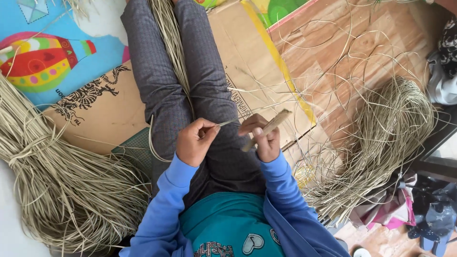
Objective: A person is sitting on the floor weaving thin natural fiber strips around a bundle of fibers to create a woven object.
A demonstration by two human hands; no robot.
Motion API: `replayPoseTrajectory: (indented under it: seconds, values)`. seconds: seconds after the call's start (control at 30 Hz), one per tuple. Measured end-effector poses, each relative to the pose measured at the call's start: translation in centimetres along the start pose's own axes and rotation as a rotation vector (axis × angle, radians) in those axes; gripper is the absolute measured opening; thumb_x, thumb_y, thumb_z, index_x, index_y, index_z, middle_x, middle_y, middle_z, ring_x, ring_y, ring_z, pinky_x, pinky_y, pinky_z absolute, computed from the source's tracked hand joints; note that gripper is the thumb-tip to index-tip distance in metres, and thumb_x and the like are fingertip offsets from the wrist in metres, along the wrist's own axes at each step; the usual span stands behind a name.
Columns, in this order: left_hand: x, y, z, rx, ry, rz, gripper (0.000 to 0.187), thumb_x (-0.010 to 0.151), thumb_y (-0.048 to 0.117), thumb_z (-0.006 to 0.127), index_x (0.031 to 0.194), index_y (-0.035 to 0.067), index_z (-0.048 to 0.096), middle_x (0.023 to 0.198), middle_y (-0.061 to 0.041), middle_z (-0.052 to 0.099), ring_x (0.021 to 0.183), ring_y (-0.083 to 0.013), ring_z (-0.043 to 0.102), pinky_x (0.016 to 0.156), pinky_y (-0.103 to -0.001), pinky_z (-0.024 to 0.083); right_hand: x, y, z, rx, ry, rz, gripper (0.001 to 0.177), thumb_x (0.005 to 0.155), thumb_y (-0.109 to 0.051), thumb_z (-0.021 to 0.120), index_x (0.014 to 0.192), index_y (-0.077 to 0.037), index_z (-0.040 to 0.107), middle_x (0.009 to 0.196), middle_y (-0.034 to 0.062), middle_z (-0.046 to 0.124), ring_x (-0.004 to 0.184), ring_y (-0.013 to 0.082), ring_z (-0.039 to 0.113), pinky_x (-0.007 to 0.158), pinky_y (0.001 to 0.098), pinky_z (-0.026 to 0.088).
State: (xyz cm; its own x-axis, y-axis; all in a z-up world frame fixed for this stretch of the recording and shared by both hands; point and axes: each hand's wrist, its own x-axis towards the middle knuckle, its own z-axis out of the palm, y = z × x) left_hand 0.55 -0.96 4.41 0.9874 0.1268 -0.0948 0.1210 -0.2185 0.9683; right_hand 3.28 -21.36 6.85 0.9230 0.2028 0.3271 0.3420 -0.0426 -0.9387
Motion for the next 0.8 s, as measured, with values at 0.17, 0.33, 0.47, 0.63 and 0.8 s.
replayPoseTrajectory:
  seconds: [0.17, 0.33, 0.47, 0.63, 0.8]
  values:
    - [-0.4, 0.6, 0.0, -0.016, -0.029, 0.047, 0.005, 0.090, 0.011, 0.077, 0.094, 0.010, 0.077, 0.068, -0.006, 0.072, 0.050, -0.0125, 0.058, 0.040, -0.028, 0.046, 2.2, -1.0, 2.0, -0.421, -0.004, -0.242, 0.045, 0.108, -0.025, 0.041, 0.093, -0.008, 0.080, 0.090, 0.0117, 0.072, 0.084, 0.0287, 0.058, 0.084, 0.0396, 0.052]
    - [-1.1, 3.2, 0.1, 0.264, 0.029, 0.226, 0.007, 0.088, 0.014, 0.077, 0.091, 0.020, 0.074, 0.072, 0.000, 0.071, 0.053, -0.0220, 0.064, 0.044, -0.035, 0.053, 3.3, -0.9, 3.1, -0.800, 0.010, -0.365, 0.037, 0.109, -0.025, 0.051, 0.081, -0.011, 0.070, 0.080, 0.0096, 0.062, 0.088, 0.0323, 0.053, 0.087, 0.0452, 0.041]
    - [-1.4, 3.2, 0.4, 0.522, 0.057, 0.379, 0.015, 0.087, 0.011, 0.072, 0.086, 0.022, 0.062, 0.070, 0.005, 0.059, 0.055, -0.0184, 0.063, 0.047, -0.034, 0.055, 3.2, 0.7, 3.2, -0.755, -0.077, -0.433, 0.040, 0.102, -0.023, 0.063, 0.065, -0.007, 0.062, 0.065, 0.0101, 0.058, 0.069, 0.0303, 0.057, 0.072, 0.0450, 0.047]
    - [-1.0, 2.8, 0.0, 0.377, 0.023, 0.312, 0.008, 0.092, 0.015, 0.073, 0.091, 0.017, 0.065, 0.071, -0.002, 0.062, 0.060, -0.0250, 0.067, 0.045, -0.036, 0.053, 4.2, -0.8, 3.4, -0.784, -0.098, -0.387, 0.044, 0.103, -0.029, 0.062, 0.064, -0.008, 0.059, 0.066, 0.0070, 0.058, 0.061, 0.0266, 0.060, 0.058, 0.0364, 0.052]
    - [-1.2, 4.1, -0.3, 0.298, -0.053, 0.312, 0.010, 0.094, 0.023, 0.073, 0.085, 0.021, 0.072, 0.062, 0.003, 0.056, 0.053, -0.0205, 0.064, 0.045, -0.030, 0.051, 4.0, 3.0, 1.5, -1.008, 0.017, -0.216, 0.053, 0.101, -0.040, 0.065, 0.060, -0.006, 0.061, 0.066, 0.0095, 0.067, 0.055, 0.0303, 0.066, 0.053, 0.0400, 0.055]
